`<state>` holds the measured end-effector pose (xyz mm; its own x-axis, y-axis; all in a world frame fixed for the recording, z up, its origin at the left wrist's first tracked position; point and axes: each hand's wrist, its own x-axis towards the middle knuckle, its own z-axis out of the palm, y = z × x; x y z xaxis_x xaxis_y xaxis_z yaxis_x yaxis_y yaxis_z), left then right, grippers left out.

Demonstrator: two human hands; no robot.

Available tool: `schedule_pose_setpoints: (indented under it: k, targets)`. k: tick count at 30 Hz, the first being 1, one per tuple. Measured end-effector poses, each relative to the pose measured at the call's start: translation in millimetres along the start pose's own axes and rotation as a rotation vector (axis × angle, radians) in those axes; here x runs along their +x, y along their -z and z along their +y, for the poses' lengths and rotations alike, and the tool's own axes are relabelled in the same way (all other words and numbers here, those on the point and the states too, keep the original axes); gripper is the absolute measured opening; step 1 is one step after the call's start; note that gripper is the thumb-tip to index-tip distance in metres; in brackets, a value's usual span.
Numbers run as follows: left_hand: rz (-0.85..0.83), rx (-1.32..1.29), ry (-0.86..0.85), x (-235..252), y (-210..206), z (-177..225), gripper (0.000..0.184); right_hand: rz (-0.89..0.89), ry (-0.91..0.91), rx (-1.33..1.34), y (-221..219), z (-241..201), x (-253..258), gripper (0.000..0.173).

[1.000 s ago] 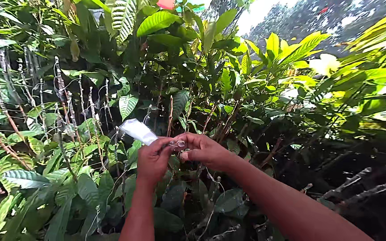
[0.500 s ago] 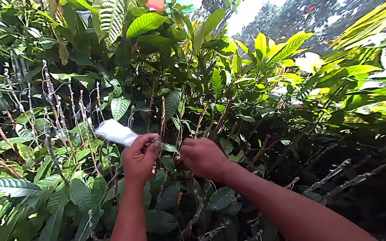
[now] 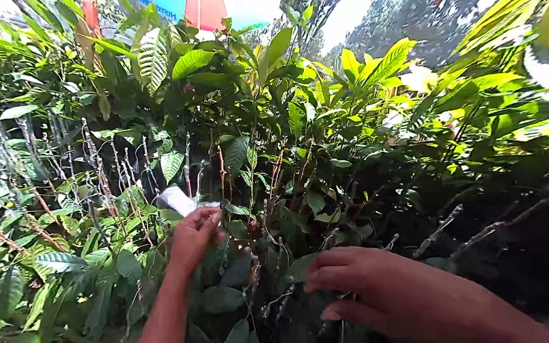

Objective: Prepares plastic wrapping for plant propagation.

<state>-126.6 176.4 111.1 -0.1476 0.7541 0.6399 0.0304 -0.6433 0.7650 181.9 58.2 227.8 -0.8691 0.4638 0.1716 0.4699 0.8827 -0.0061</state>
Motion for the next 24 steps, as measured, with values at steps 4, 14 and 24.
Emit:
schedule_pose_setpoints:
  k: [4,14,24]
  targets:
    - [-0.173,0.104,-0.13,-42,-44,5,0.037,0.152,-0.215,0.31,-8,8,11,0.029]
    - [-0.594,-0.112,-0.326,-50,-89,40,0.041,0.566,-0.412,1.049,-45,20,49,0.022]
    - [0.189,-0.395,0.144,-7,-24,30,0.039,1.138,-0.524,1.547,-8,30,33,0.016]
